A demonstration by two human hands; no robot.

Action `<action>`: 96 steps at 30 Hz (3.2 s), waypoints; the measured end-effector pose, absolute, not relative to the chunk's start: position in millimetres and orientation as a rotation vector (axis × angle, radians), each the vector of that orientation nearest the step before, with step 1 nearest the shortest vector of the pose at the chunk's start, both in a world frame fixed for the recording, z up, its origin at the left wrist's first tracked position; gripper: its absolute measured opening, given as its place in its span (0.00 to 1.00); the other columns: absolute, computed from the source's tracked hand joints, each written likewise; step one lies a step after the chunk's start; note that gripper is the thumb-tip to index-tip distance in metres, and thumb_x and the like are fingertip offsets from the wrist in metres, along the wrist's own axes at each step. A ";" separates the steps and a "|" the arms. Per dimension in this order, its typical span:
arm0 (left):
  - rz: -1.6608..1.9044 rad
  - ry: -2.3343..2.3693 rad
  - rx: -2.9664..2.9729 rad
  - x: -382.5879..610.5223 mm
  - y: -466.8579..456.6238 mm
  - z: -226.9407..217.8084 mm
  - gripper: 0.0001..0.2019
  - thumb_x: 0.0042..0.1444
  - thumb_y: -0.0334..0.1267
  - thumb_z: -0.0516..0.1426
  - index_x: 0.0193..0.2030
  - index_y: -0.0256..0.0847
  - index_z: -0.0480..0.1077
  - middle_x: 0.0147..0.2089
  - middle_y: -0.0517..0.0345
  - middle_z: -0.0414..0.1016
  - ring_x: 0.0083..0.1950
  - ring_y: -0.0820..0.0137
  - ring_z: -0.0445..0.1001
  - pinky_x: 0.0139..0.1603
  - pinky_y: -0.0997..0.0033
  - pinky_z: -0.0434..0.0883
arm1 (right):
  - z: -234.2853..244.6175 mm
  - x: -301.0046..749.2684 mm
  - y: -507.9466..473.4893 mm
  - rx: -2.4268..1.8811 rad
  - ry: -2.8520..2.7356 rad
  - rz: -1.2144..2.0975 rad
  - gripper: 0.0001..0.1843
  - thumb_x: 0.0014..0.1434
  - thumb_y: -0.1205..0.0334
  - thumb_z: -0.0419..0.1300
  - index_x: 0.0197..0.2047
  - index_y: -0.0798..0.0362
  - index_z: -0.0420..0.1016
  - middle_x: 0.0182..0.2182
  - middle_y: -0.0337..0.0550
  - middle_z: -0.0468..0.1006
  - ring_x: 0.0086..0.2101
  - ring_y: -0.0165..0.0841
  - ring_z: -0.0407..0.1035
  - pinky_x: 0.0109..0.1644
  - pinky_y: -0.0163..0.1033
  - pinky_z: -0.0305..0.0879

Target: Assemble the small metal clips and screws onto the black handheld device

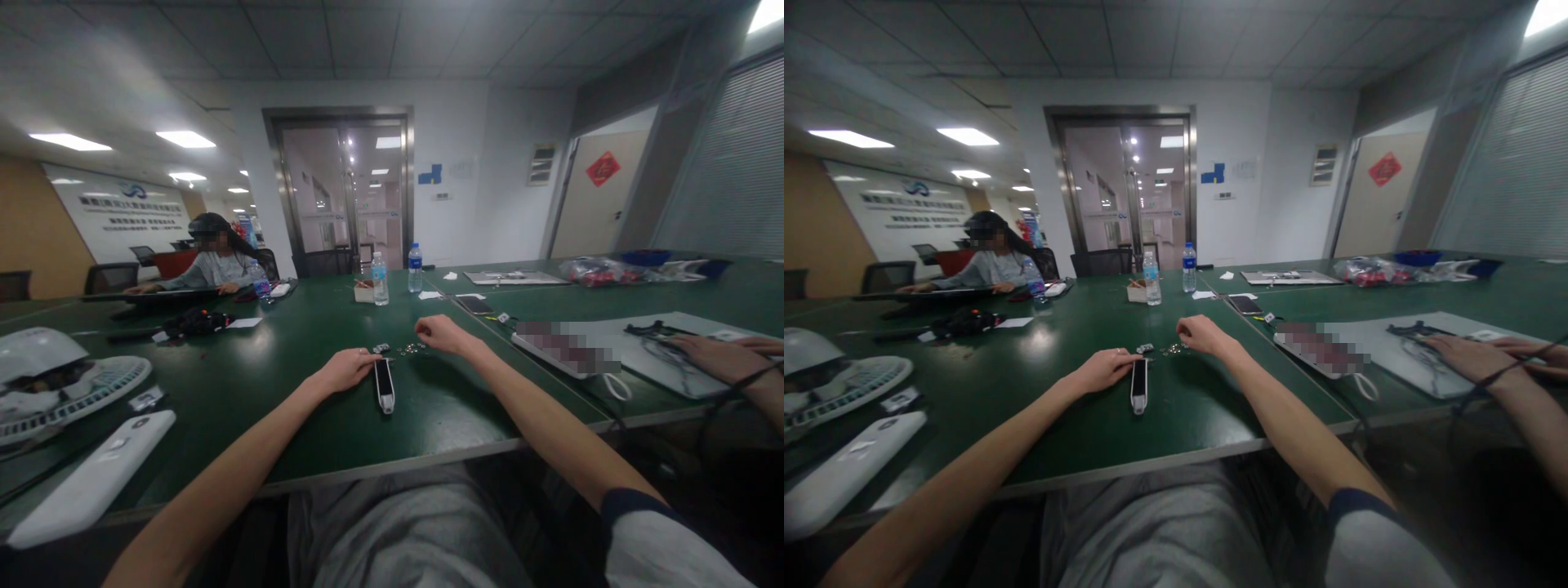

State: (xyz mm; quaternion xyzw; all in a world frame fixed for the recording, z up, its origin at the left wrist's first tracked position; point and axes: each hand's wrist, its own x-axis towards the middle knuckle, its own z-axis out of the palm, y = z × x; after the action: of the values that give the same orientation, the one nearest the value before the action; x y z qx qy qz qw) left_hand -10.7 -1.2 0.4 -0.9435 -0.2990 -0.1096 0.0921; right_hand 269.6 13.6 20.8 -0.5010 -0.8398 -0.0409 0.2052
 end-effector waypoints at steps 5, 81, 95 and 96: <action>-0.307 -0.903 -2.799 -8.9 -3.8 3.1 0.18 0.63 0.34 0.48 0.58 0.42 0.65 0.47 0.52 0.73 0.44 0.68 0.73 0.45 0.71 0.68 | 11.1 278.7 21.8 -1.491 -2.442 -0.225 0.13 0.56 0.65 0.55 0.43 0.53 0.77 0.40 0.48 0.77 0.41 0.37 0.70 0.44 0.34 0.61; -0.364 -0.869 -2.803 -12.8 4.8 -5.9 0.17 0.63 0.37 0.48 0.57 0.44 0.66 0.46 0.53 0.73 0.44 0.68 0.73 0.45 0.70 0.68 | -22.2 233.9 22.0 -0.991 -2.152 0.790 0.14 0.45 0.59 0.67 0.34 0.57 0.75 0.27 0.38 0.75 0.28 0.27 0.68 0.33 0.32 0.63; -0.355 -0.884 -2.798 -11.6 2.5 -4.3 0.17 0.63 0.36 0.48 0.57 0.44 0.66 0.46 0.53 0.73 0.43 0.68 0.73 0.44 0.71 0.68 | -25.0 230.9 20.9 -0.979 -2.165 0.728 0.14 0.47 0.57 0.66 0.35 0.57 0.76 0.28 0.40 0.77 0.30 0.29 0.70 0.36 0.34 0.65; -0.357 -0.885 -2.801 -11.5 2.5 -4.2 0.17 0.63 0.36 0.48 0.57 0.44 0.66 0.46 0.53 0.73 0.43 0.68 0.73 0.44 0.71 0.68 | -26.2 229.9 20.9 -0.978 -2.156 0.727 0.14 0.46 0.58 0.66 0.36 0.57 0.76 0.28 0.40 0.77 0.30 0.29 0.70 0.36 0.34 0.65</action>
State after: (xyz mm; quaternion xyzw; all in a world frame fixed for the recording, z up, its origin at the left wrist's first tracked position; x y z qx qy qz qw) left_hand -11.5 2.5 -4.2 -0.9426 -0.2978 -0.1200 0.0913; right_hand 229.9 20.9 -26.2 -0.3732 -0.8229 0.2774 0.3265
